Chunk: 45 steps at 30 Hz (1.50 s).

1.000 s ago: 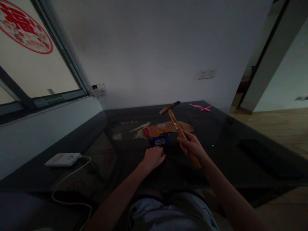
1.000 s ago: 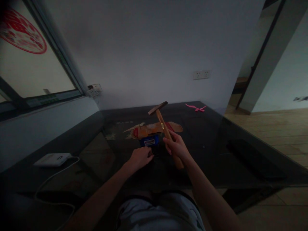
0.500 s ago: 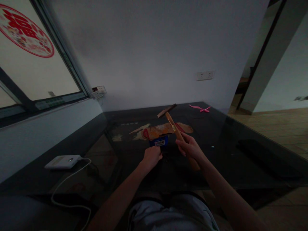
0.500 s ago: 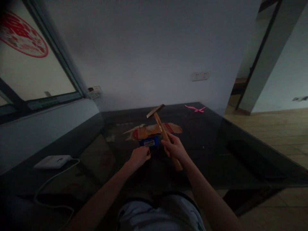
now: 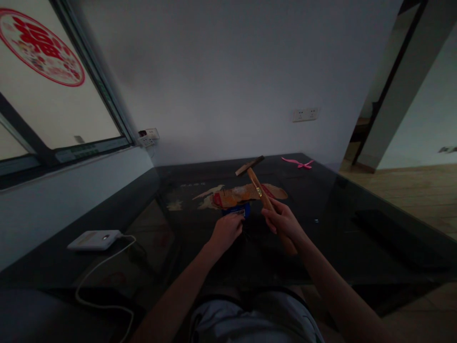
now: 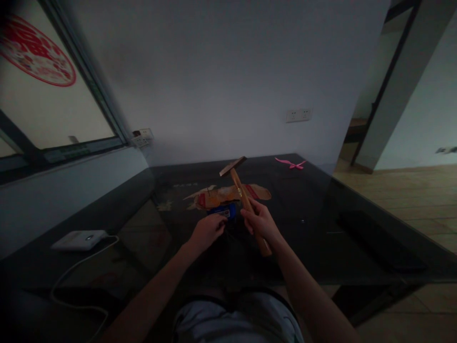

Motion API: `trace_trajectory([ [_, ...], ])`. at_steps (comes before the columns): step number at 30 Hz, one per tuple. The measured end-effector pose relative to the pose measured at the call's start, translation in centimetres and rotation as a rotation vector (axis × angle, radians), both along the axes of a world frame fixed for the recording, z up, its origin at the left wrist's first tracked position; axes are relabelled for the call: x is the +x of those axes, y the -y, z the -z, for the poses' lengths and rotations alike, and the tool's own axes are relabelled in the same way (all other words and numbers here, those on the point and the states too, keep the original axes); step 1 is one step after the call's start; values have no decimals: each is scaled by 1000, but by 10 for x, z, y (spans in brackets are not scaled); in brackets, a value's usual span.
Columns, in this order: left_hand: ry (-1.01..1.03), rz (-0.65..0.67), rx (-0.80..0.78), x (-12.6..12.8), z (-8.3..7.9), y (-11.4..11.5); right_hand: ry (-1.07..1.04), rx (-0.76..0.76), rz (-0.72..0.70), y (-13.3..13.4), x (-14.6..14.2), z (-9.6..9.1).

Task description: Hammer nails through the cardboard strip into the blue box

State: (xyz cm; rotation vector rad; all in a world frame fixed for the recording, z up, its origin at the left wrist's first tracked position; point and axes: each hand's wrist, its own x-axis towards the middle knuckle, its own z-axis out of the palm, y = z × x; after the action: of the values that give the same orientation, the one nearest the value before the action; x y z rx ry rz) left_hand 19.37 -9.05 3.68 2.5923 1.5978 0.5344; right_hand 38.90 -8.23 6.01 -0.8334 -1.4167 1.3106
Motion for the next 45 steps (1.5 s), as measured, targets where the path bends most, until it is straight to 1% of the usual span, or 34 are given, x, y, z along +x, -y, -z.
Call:
trace_trajectory([
  [2,9,122,19,1,-13,11,-4,0,-4,-1,1,1],
  [3,29,157,36,0,-22,15,-8,-3,-6,-1,1,1],
  [5,112,167,103,-3,-40,15,-19,-13,-13,-1,1,1],
  [6,173,146,151,-6,-48,10,-26,-20,-13,0,1,1],
  [8,308,65,256,-14,-60,-12,-32,-33,-7,0,1,0],
  [10,437,-21,346,-24,-64,-43,-29,-34,1,0,0,0],
  [11,499,-49,375,-29,-62,-59,-27,-32,2,0,0,0],
  [13,603,-85,361,-37,-54,-87,-21,-23,0,-1,1,2],
  [14,650,-100,336,-40,-48,-97,-17,-21,-1,-1,1,3],
  [16,704,-119,282,-42,-37,-109,-9,-14,-7,-3,1,5],
  [18,724,-115,240,-42,-29,-112,-3,-6,-18,-3,1,5],
  [21,744,-101,198,-41,-22,-109,2,-3,-33,-3,0,5],
  [25,747,-107,173,-43,-18,-109,17,0,-21,-3,-1,5],
  [31,775,-101,175,-46,-13,-111,70,-13,-22,-5,-1,8],
  [35,789,-79,180,-45,-11,-111,130,21,-39,-6,-2,5],
  [37,790,-73,186,-45,-10,-111,173,36,-41,-4,-2,-2],
  [39,790,-78,185,-45,-9,-111,229,42,-40,-2,-2,-14],
  [45,823,-99,161,-44,-9,-110,421,102,-59,7,1,-64],
])
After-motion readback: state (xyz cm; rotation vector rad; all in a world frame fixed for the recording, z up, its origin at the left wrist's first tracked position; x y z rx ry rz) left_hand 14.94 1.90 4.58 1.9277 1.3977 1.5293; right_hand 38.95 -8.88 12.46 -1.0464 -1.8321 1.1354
